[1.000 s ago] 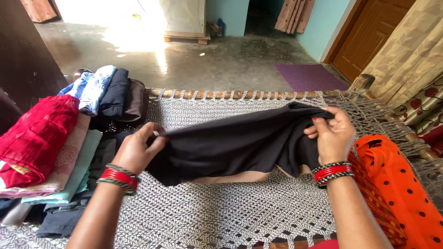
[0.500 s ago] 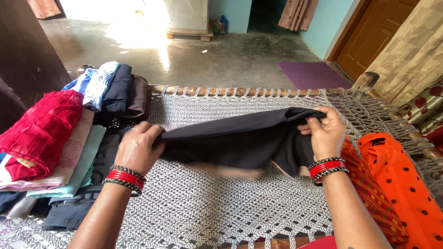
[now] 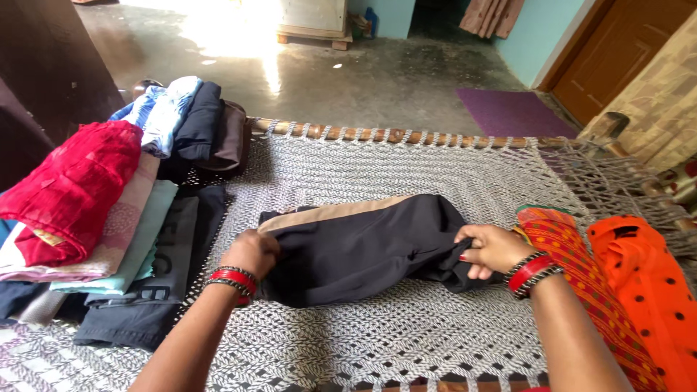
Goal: The person folds several garments on a woven cot. They fold a black t-shirt, a red top, and a pink patterned cloth, placing each folded item into a growing stack on the cot.
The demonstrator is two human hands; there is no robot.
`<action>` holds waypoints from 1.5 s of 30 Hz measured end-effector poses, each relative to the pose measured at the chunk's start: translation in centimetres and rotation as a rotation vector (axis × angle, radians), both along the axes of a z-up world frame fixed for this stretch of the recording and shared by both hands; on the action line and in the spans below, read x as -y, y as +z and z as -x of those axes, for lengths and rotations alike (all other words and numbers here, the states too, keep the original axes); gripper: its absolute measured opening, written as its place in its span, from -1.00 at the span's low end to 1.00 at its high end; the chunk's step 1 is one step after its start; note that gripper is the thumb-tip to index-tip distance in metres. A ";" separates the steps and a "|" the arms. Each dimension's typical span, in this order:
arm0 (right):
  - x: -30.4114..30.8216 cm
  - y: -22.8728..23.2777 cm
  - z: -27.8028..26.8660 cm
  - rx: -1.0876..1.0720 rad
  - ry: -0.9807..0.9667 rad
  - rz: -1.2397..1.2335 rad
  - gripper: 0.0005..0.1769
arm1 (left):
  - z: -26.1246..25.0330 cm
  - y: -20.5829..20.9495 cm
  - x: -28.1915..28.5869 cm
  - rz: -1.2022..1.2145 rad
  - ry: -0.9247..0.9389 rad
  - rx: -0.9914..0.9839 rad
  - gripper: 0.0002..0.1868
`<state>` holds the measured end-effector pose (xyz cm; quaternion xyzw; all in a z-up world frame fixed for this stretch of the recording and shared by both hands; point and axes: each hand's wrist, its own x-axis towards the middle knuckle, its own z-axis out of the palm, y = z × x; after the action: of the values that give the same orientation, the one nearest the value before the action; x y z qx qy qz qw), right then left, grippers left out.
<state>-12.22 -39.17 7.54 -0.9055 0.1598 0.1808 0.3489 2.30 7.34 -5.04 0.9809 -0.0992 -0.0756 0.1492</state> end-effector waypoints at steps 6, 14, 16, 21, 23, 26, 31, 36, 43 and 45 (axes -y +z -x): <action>0.9 -1.5 -0.3 0.027 0.035 -0.045 -0.73 | -3.6 -2.5 -1.9 0.350 0.526 -0.170 0.10; 0.3 -1.6 -1.1 0.008 -0.002 -0.032 -0.70 | -3.4 -3.4 -2.0 0.551 0.602 -0.190 -0.04; 0.1 -1.4 -1.2 -0.003 -0.004 -0.010 -0.70 | -2.8 -2.8 -2.0 0.691 0.469 -0.092 -0.12; -0.2 -1.5 -1.6 -0.010 0.002 -0.047 -0.71 | -3.3 -1.7 -1.9 0.818 0.344 -0.160 -0.32; -0.1 -1.7 -1.8 -0.013 0.010 -0.038 -0.73 | -4.2 -1.8 -1.6 0.947 0.217 -0.160 -0.42; 0.0 -2.1 -1.9 -0.001 0.008 -0.055 -0.73 | -5.0 -2.9 -1.0 0.860 0.158 -0.050 -0.46; 0.5 -2.4 -1.7 -0.015 0.022 -0.050 -0.73 | -3.2 -5.5 0.2 0.226 0.349 0.287 -0.28; 0.3 -2.6 -1.6 -0.012 0.025 -0.052 -0.71 | -2.2 -4.3 1.9 0.255 0.439 0.045 -0.15; -0.5 -1.9 -1.5 -0.023 0.039 -0.008 -0.71 | -2.5 -3.1 2.6 0.331 0.478 -0.173 -0.28; -0.8 -1.7 -1.5 -0.031 0.037 -0.022 -0.70 | -3.3 -3.6 2.9 0.356 0.455 -0.204 -0.32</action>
<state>-10.70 -38.32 5.81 -0.9014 0.1465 0.2032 0.3530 5.61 4.44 -8.68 0.9237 0.1269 -0.1197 0.3411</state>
